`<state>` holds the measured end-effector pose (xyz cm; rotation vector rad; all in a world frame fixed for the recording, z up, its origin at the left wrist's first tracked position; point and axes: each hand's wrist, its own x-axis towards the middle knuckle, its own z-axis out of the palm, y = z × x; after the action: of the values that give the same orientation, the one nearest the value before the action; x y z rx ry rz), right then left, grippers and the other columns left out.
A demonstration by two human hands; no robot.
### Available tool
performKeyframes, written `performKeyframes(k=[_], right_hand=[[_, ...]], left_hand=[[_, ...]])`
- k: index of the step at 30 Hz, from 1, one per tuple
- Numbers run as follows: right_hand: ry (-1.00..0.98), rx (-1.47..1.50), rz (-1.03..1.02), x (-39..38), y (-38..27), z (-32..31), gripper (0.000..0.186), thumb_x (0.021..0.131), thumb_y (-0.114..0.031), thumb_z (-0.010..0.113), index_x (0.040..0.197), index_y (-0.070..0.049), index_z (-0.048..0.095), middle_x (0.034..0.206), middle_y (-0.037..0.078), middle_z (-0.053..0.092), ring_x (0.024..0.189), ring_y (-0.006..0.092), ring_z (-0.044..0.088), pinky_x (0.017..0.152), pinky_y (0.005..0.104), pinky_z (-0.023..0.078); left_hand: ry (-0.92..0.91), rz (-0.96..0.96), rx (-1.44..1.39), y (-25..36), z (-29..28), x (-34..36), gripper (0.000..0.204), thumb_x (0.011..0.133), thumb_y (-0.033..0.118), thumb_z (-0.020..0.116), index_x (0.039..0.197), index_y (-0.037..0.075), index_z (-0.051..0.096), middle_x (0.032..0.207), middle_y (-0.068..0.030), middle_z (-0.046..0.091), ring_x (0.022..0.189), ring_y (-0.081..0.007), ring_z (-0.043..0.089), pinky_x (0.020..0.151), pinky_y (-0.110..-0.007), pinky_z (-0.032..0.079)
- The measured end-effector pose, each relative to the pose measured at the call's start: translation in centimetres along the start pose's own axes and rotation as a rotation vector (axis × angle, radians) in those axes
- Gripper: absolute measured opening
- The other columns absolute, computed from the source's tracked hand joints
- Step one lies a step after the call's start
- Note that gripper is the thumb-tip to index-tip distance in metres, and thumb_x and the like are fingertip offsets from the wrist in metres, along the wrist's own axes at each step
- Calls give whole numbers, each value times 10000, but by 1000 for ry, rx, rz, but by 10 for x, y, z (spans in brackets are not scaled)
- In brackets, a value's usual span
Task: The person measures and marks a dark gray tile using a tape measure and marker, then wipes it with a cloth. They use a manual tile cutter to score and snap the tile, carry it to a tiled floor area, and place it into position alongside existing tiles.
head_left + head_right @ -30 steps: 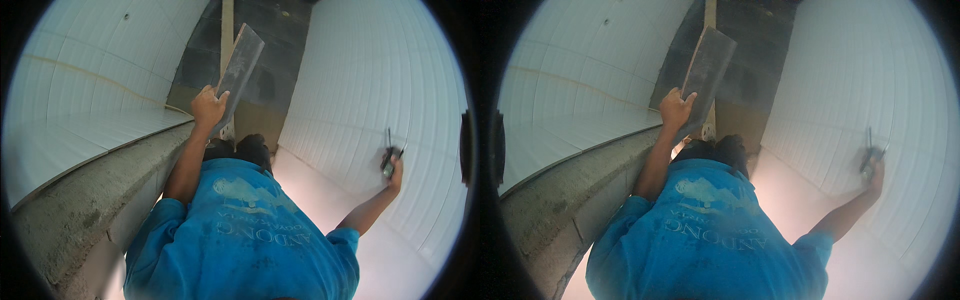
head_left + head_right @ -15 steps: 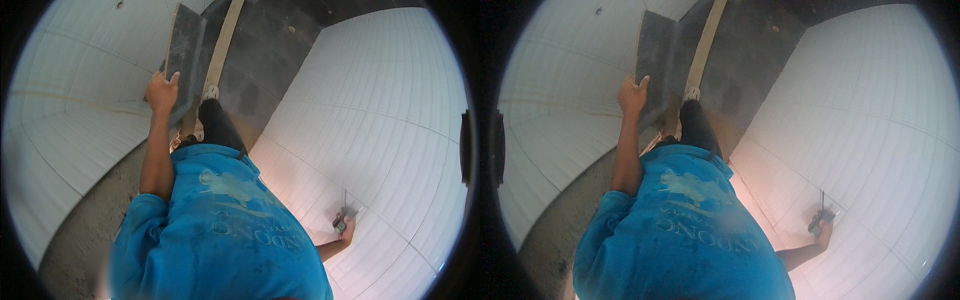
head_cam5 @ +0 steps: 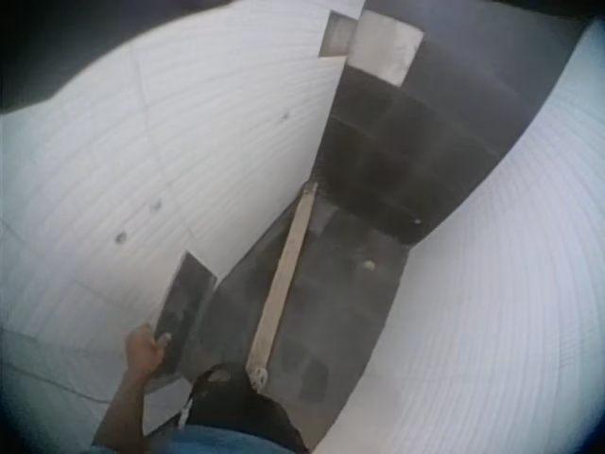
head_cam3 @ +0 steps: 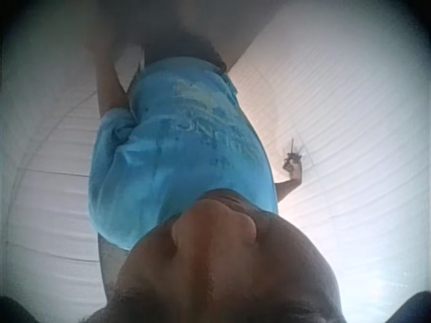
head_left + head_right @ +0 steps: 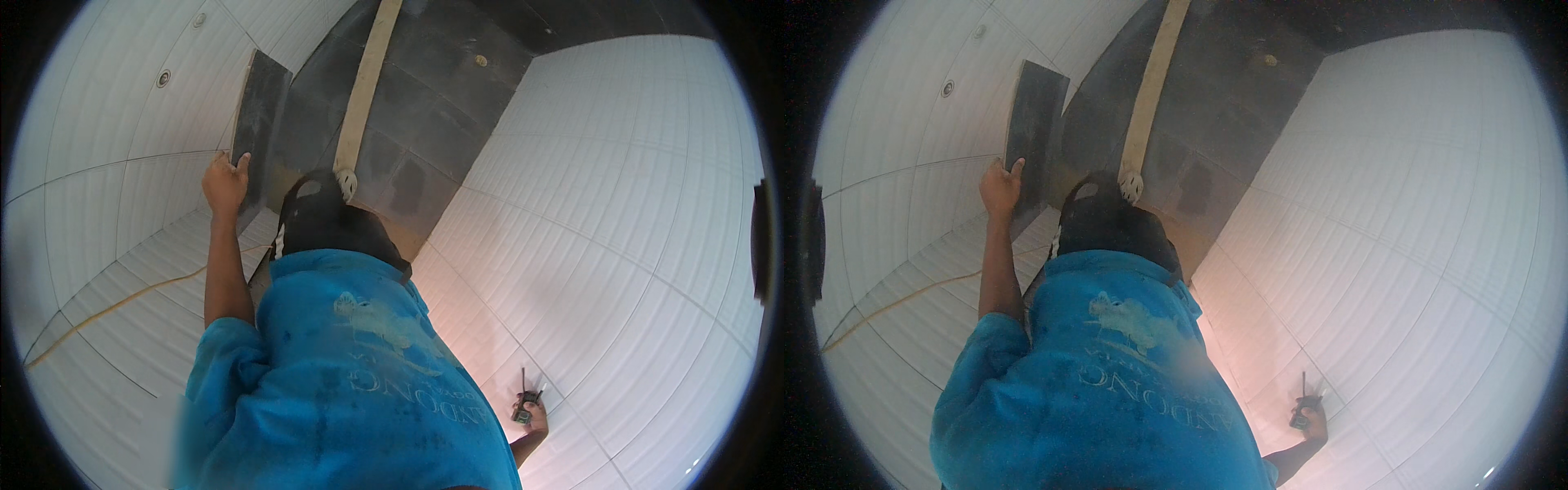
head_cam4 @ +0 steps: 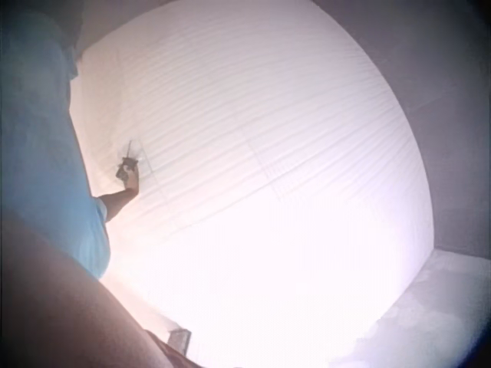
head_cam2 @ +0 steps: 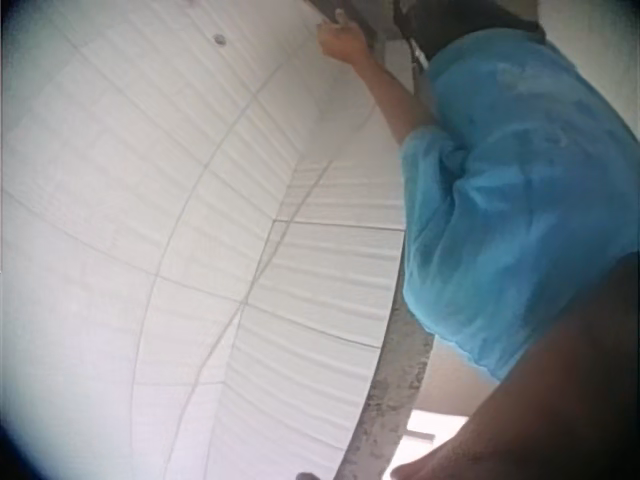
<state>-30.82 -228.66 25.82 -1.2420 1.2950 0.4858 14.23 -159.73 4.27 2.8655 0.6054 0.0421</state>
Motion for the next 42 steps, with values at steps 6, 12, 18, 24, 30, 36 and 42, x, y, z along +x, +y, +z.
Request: performKeyframes(k=[6,12,18,24,30,36,42], right_hand=[[30,-141,113,21,-27,7,438,746,-138,735,1128,-28,550,873,76,632,794,190,648,648,334,555],[-27,-294,103,102,-86,42,439,747,-140,733,1131,-31,550,882,72,631,809,185,644,668,328,548],[-138,-625,-3,193,-218,100,439,749,-142,731,1134,-35,549,892,67,631,825,180,640,687,322,541],[-316,-986,-314,260,-324,196,446,749,-150,729,1143,-46,546,910,60,631,852,167,630,727,317,525],[-394,-1231,-590,221,-431,273,468,691,-225,743,1084,-39,570,885,72,637,798,191,614,724,353,508],[-378,-1755,-603,192,-492,325,529,682,-237,768,1100,0,547,914,106,647,857,211,627,764,364,509],[-488,-1938,-686,188,-488,364,578,708,-269,749,1174,1,537,999,121,654,917,223,634,809,371,502]], left_hand=[[-28,-32,-58,33,0,-26,381,857,338,713,830,-36,650,898,-247,657,836,-402,656,745,-468,509],[-117,-92,-78,57,3,-33,356,867,333,690,972,-7,688,920,-198,662,849,-396,650,754,-463,511],[-185,-202,-130,84,1,-49,307,870,301,674,1005,27,708,997,-164,654,884,-365,653,772,-465,513],[-138,-306,-140,75,-20,-126,286,873,305,671,956,34,705,969,-141,633,867,-352,656,741,-474,519],[-155,-455,-155,97,-53,-196,272,881,308,664,940,42,677,980,-141,630,864,-359,659,717,-473,527],[-73,-645,-211,132,-43,-269,265,886,299,651,1009,66,675,988,-137,626,863,-355,662,732,-470,536],[-22,-950,-338,174,-32,-367,238,878,289,652,958,65,674,990,-134,637,860,-360,663,741,-487,533]])
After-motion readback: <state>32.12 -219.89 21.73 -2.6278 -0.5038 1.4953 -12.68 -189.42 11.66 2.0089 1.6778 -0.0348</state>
